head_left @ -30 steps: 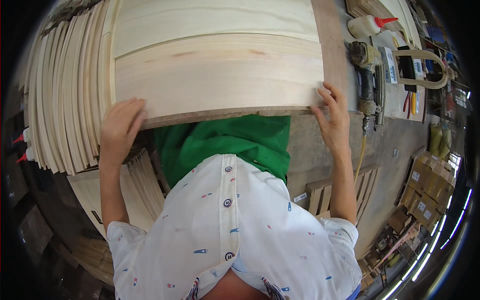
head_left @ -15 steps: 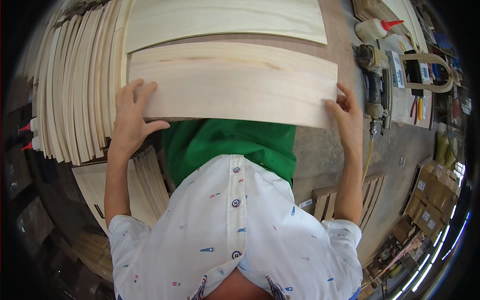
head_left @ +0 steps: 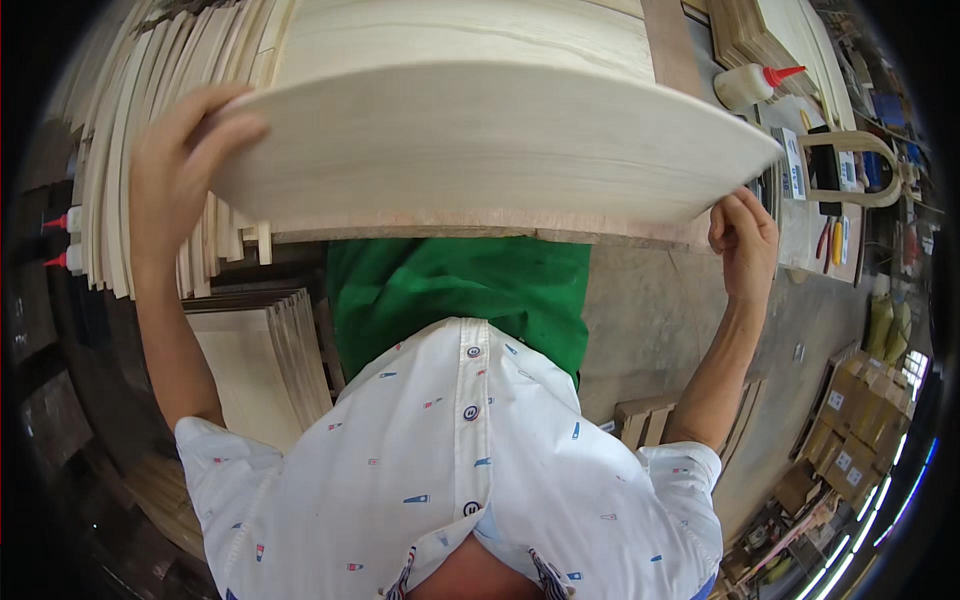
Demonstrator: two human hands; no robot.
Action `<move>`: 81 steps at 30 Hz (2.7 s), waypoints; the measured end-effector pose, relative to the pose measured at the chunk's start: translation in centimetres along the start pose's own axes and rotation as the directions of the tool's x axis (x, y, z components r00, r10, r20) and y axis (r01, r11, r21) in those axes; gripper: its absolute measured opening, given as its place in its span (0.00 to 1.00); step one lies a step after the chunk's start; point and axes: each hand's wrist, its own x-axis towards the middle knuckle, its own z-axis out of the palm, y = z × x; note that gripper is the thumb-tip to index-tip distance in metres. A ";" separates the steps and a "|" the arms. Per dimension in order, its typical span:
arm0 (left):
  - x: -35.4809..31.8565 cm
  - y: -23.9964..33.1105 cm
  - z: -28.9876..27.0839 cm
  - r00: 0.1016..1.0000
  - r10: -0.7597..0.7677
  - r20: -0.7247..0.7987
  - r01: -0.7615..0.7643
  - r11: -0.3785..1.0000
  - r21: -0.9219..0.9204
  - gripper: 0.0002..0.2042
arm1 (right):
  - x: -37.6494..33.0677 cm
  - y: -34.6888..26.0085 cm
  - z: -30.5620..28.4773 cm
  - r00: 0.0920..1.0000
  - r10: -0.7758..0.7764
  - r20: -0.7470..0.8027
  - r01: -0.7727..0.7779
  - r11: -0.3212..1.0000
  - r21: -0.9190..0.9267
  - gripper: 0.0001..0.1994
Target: Assembling wooden furniture panels using adhesive and a pneumatic nail gun.
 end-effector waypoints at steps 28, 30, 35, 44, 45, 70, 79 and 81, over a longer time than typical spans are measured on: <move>-7.9 -3.8 10.6 0.988 0.103 0.116 -0.118 0.984 0.131 0.36 | 3.4 6.4 3.4 0.985 -0.115 -0.126 0.008 0.770 -0.639 0.13; -7.8 -3.8 10.4 0.985 0.099 0.144 -0.115 0.988 0.107 0.35 | 3.6 6.7 3.3 0.983 -0.128 -0.133 0.009 0.754 -0.656 0.14; -7.5 -4.0 9.9 0.983 0.122 0.134 -0.136 0.986 0.094 0.34 | 3.4 7.0 4.0 0.984 -0.122 -0.130 0.011 0.771 -0.637 0.12; -6.6 -4.2 9.1 0.982 -0.012 0.189 0.000 0.998 0.064 0.37 | 7.8 7.4 3.5 0.964 -0.202 -0.171 0.043 0.757 -0.652 0.15; -5.8 -4.3 9.3 0.986 0.003 0.165 -0.016 0.997 0.077 0.37 | 8.7 6.5 3.8 0.953 -0.263 -0.150 0.107 0.756 -0.646 0.15; 3.0 -8.0 12.9 0.955 -0.159 -0.251 0.208 0.961 0.184 0.28 | 13.1 5.5 7.2 0.953 -0.181 -0.243 0.042 0.873 -0.486 0.18; 2.7 -7.8 14.1 0.963 -0.102 -0.250 0.165 0.956 0.243 0.25 | 12.7 5.1 7.6 0.944 -0.220 -0.245 0.051 0.832 -0.552 0.19; 2.2 -7.2 13.6 0.968 -0.104 -0.227 0.159 0.958 0.239 0.26 | 12.4 4.9 8.2 0.946 -0.204 -0.253 0.014 0.802 -0.597 0.19</move>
